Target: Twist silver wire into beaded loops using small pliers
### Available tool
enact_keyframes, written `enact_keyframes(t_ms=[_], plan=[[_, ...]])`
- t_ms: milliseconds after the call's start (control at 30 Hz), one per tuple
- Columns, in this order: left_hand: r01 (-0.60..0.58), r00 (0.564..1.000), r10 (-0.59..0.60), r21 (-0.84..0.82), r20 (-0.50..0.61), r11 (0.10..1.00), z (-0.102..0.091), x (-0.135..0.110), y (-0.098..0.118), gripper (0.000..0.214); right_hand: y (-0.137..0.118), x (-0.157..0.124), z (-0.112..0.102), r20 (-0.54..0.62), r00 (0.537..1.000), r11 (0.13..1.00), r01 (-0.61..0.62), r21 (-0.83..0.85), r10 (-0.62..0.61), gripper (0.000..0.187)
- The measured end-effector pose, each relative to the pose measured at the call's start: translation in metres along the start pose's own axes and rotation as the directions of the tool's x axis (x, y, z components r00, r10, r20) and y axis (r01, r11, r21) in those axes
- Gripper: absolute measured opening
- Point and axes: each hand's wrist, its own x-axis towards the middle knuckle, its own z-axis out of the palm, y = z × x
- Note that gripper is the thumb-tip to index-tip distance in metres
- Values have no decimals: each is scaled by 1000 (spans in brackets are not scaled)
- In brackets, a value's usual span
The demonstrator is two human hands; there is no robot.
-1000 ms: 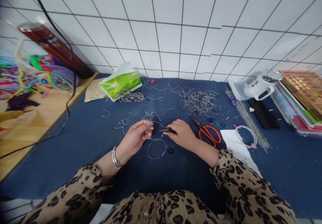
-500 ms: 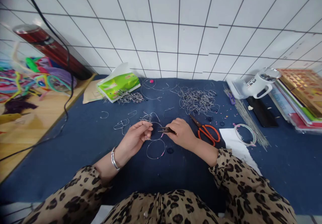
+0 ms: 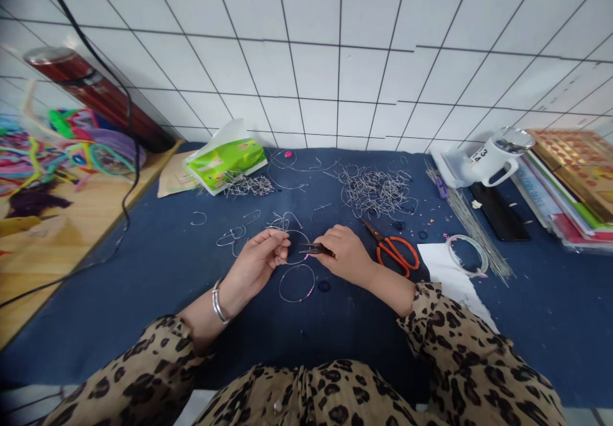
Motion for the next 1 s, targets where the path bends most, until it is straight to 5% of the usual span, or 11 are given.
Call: enact_keyframes(t_ms=[1000], plan=[[-28, 1000, 28, 36, 10, 999, 1, -1, -2, 15, 3, 0, 0, -25, 999, 999, -31, -10, 31, 15]])
